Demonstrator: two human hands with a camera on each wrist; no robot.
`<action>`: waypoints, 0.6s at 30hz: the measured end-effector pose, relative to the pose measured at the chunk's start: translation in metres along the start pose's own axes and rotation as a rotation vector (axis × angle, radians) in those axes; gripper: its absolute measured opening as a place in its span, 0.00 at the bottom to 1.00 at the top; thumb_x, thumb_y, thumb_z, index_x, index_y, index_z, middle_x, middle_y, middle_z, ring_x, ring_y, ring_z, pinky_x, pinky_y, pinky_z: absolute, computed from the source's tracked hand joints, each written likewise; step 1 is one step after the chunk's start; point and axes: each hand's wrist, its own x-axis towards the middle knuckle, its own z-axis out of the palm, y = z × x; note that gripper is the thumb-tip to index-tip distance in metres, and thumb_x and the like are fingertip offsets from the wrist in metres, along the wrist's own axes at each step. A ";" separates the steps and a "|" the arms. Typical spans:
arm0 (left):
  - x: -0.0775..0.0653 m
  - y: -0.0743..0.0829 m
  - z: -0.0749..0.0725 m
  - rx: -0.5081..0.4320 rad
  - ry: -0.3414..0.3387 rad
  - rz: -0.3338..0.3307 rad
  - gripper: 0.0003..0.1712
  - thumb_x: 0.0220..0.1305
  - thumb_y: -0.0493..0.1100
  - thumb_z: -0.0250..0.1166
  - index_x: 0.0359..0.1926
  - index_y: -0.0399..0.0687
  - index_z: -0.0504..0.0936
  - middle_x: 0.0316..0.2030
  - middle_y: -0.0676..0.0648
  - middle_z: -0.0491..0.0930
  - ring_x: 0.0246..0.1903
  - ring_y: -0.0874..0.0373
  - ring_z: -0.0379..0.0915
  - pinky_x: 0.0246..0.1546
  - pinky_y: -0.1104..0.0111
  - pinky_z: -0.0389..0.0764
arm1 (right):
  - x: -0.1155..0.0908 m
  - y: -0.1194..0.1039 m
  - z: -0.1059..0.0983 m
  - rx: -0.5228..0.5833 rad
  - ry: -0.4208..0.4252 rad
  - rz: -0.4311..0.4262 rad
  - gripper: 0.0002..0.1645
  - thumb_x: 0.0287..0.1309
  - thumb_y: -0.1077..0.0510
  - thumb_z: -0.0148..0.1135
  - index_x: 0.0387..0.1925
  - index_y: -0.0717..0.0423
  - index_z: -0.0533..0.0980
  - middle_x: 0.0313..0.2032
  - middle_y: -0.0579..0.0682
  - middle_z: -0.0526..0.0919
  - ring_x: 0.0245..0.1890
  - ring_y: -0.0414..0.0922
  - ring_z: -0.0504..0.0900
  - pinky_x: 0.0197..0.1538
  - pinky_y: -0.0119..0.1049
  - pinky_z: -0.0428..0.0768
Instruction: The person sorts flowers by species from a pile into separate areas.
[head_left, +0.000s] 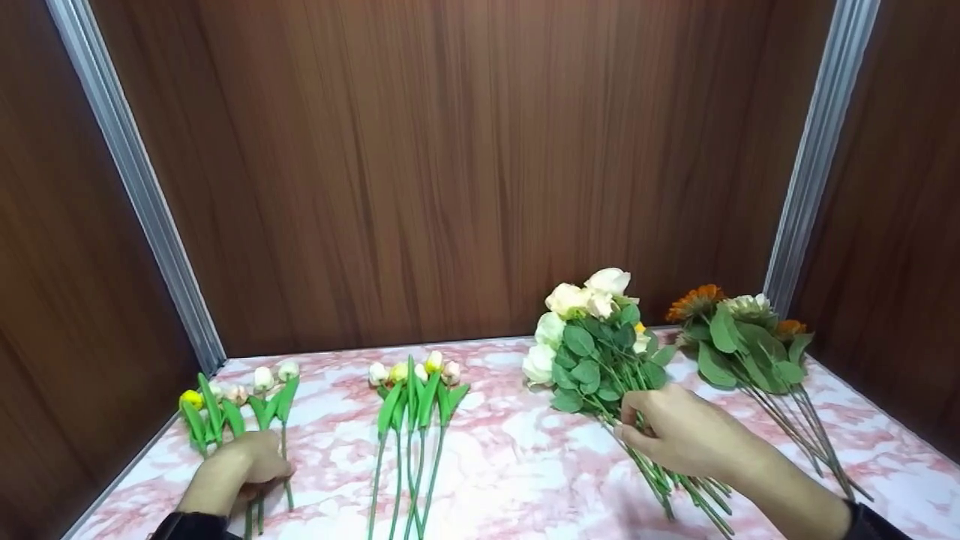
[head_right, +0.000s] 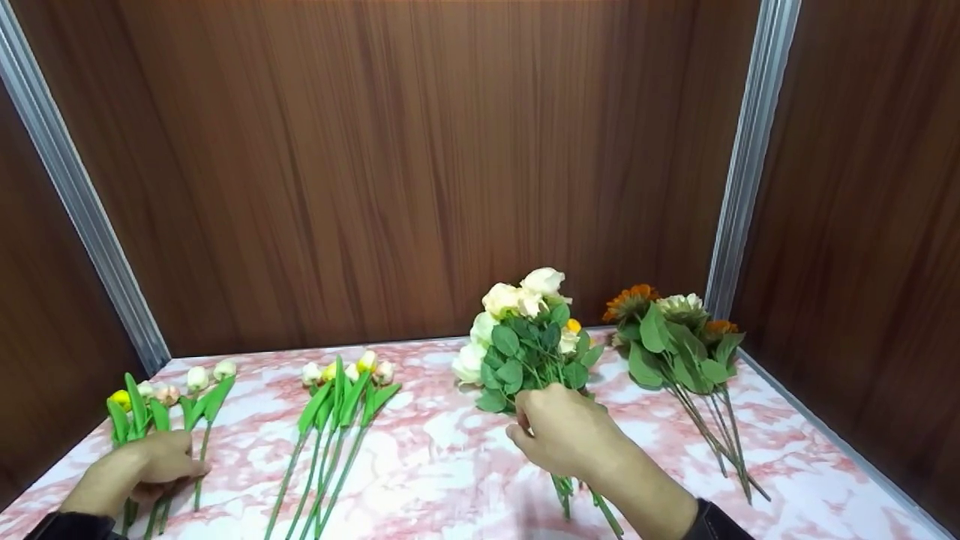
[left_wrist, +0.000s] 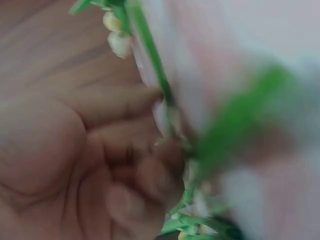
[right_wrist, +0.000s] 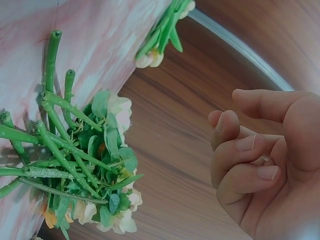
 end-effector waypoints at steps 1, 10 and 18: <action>0.001 -0.001 0.001 -0.018 -0.028 0.009 0.15 0.56 0.46 0.62 0.34 0.36 0.74 0.28 0.42 0.74 0.22 0.54 0.71 0.22 0.67 0.72 | 0.000 0.000 0.000 0.002 -0.004 0.002 0.07 0.56 0.51 0.60 0.24 0.42 0.74 0.11 0.34 0.67 0.10 0.29 0.60 0.15 0.27 0.64; 0.006 -0.001 0.008 -0.076 0.023 0.080 0.13 0.51 0.38 0.59 0.14 0.47 0.66 0.15 0.50 0.66 0.15 0.59 0.62 0.18 0.70 0.63 | 0.000 0.000 0.000 0.013 -0.015 0.002 0.07 0.56 0.52 0.60 0.24 0.43 0.74 0.12 0.35 0.68 0.10 0.29 0.61 0.15 0.27 0.65; 0.009 0.026 -0.003 -0.193 0.408 0.115 0.16 0.58 0.43 0.55 0.15 0.47 0.66 0.14 0.52 0.62 0.15 0.59 0.61 0.17 0.68 0.65 | -0.001 0.000 0.000 0.007 -0.007 0.000 0.07 0.56 0.51 0.60 0.24 0.43 0.74 0.11 0.35 0.68 0.09 0.29 0.61 0.14 0.27 0.65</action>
